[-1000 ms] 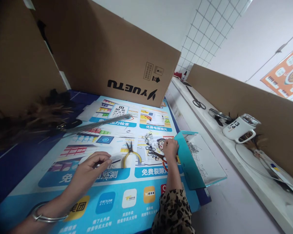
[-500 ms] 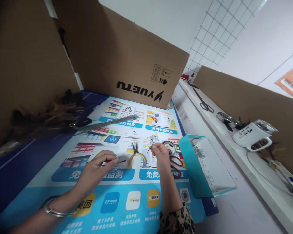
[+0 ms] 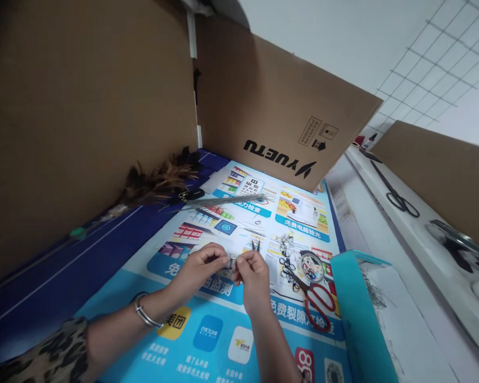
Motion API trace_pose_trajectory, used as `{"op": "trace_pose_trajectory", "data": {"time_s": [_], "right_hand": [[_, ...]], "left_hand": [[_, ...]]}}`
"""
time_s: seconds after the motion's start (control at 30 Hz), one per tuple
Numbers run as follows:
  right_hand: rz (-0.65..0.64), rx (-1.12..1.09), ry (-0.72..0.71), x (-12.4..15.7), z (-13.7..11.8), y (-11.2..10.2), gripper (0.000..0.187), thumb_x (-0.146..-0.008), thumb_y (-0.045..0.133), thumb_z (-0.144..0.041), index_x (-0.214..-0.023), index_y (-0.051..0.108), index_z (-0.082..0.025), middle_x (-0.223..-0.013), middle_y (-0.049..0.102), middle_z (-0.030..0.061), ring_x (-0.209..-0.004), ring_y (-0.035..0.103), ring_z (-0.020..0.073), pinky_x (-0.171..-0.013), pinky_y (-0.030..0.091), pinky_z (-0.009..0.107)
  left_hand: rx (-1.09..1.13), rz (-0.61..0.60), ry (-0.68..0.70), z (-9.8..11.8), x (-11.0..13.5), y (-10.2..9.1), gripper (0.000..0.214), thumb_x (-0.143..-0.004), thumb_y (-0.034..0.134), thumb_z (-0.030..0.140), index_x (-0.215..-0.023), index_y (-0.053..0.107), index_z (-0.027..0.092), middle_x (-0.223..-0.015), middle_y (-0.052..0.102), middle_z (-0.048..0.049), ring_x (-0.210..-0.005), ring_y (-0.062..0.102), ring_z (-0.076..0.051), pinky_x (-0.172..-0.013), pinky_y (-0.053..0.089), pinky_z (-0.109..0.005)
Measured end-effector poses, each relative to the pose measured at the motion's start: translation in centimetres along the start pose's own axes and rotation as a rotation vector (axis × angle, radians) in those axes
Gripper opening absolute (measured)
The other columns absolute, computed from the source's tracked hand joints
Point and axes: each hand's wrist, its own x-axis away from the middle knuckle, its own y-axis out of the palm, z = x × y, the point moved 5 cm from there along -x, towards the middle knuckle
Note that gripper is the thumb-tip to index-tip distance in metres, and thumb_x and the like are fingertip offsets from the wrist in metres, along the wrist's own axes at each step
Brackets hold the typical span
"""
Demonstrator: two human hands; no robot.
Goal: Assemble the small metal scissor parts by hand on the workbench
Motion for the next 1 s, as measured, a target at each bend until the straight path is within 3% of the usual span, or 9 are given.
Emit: {"op": "trace_pose_trajectory", "data": {"time_s": [0.27,0.53,0.8,1.0], "right_hand": [[0.024,0.302,-0.074,1.1,-0.3,-1.3,0.012,-0.08,0.057,-0.03,-0.086,0.062,-0.021,-0.065,0.057,-0.0006,-0.056,0.052,0.0124,-0.054,0.044,0.025],[0.0,0.421,-0.121,1.2,-0.5,-1.1,0.012,-0.079,0.056,-0.026,-0.086,0.065,-0.024,-0.069,0.059,0.0005,-0.06,0.055,0.0142,-0.056,0.046,0.026],[0.109,0.487,-0.153,0.3,-2.0,-3.8,0.011,-0.078,0.058,-0.026,-0.086,0.063,-0.022,-0.072,0.059,0.0008,-0.062,0.052,0.0141,-0.056,0.042,0.026],[-0.059,0.679,-0.275,0.7,-1.1,-1.3,0.004,-0.075,0.06,-0.021,-0.077,0.064,-0.022,-0.072,0.055,0.0003,-0.062,0.05,0.0136,-0.058,0.041,0.025]], "left_hand": [[0.041,-0.059,-0.063,-0.4,-0.2,0.4,0.019,-0.078,0.055,0.031,-0.066,0.056,0.016,-0.071,0.051,-0.0011,-0.071,0.048,-0.014,-0.066,0.04,-0.025],[0.074,-0.129,-0.148,-1.1,-0.1,1.2,0.02,-0.079,0.054,0.033,-0.07,0.056,0.016,-0.073,0.052,-0.0022,-0.07,0.048,-0.014,-0.064,0.04,-0.025],[0.098,-0.029,-0.185,-2.0,-0.3,0.7,0.018,-0.078,0.057,0.033,-0.073,0.057,0.015,-0.073,0.052,-0.0003,-0.067,0.047,-0.012,-0.062,0.039,-0.023],[0.134,-0.057,-0.175,-1.6,-0.1,0.8,0.018,-0.078,0.057,0.032,-0.073,0.057,0.015,-0.072,0.054,-0.0005,-0.067,0.049,-0.012,-0.062,0.04,-0.024]]}}
